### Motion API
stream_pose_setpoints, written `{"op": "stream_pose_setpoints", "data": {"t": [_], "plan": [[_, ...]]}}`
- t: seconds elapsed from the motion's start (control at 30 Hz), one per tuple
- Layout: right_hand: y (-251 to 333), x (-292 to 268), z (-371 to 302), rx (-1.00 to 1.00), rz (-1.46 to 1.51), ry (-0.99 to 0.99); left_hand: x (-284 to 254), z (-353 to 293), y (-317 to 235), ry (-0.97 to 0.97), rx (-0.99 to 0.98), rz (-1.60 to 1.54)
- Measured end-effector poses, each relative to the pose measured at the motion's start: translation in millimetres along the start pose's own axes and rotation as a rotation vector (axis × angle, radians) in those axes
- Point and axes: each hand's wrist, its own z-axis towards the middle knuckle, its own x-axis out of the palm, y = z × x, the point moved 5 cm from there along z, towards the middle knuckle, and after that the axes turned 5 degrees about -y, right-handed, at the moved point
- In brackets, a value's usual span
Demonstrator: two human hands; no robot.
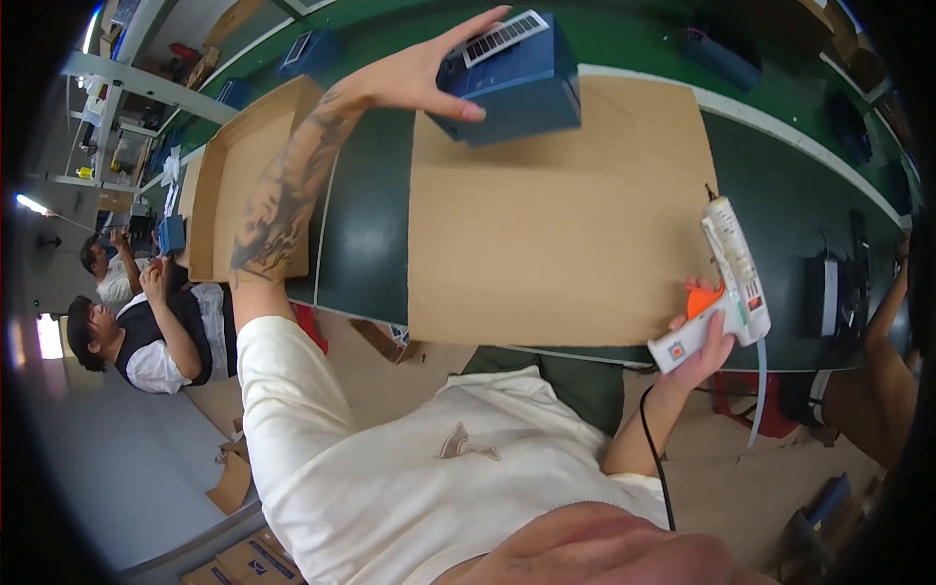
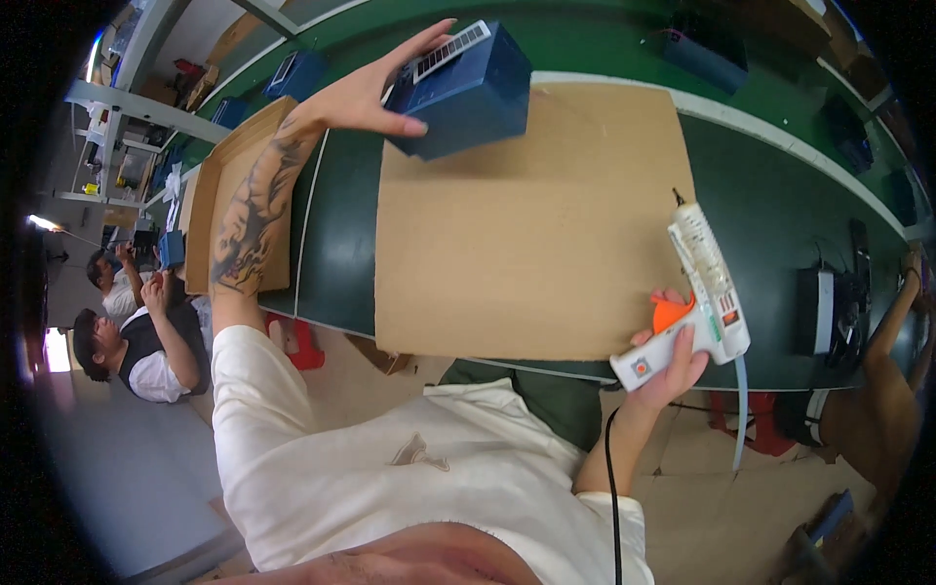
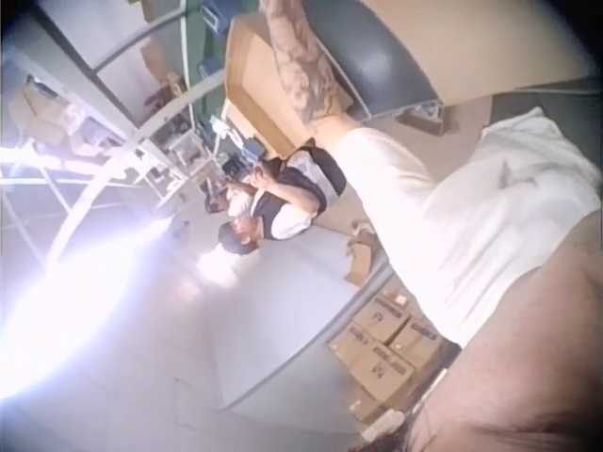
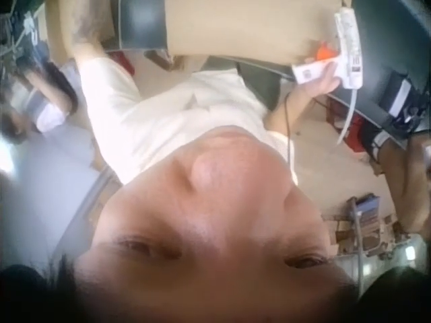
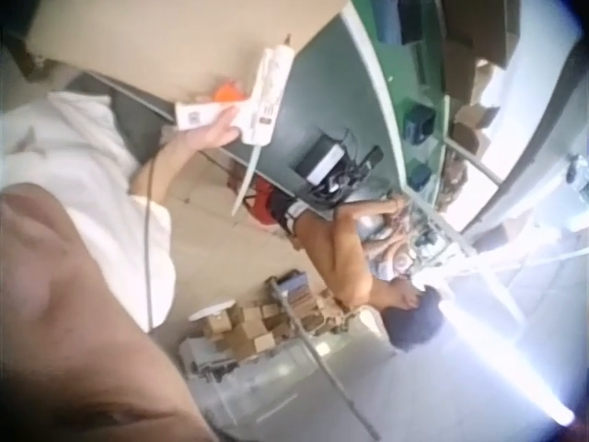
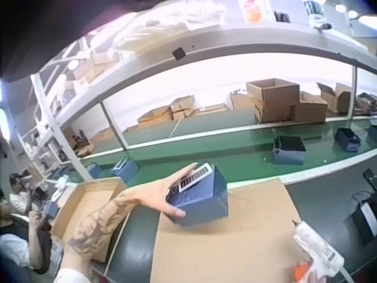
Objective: Assembling a solar-powered electronic device using a hot glue gun to secure components.
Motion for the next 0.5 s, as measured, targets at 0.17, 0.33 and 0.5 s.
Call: {"op": "stream_pose_setpoints", "data": {"t": [0.17,0.33,0.5], "plan": [[6.5,2.2,2.9,-0.037,-0.048,0.006,30.4,-51.7,-41.5,0.257,0.097,-0.214],[4.7,5.5,6.4,-0.034,-0.049,0.024,62.6,-96.3,-54.3,0.477,0.264,0.096],[6.6,3.2,4.6,-0.045,-0.076,0.029,68.7,-117.2,-65.5,0.522,0.134,0.357]]}}
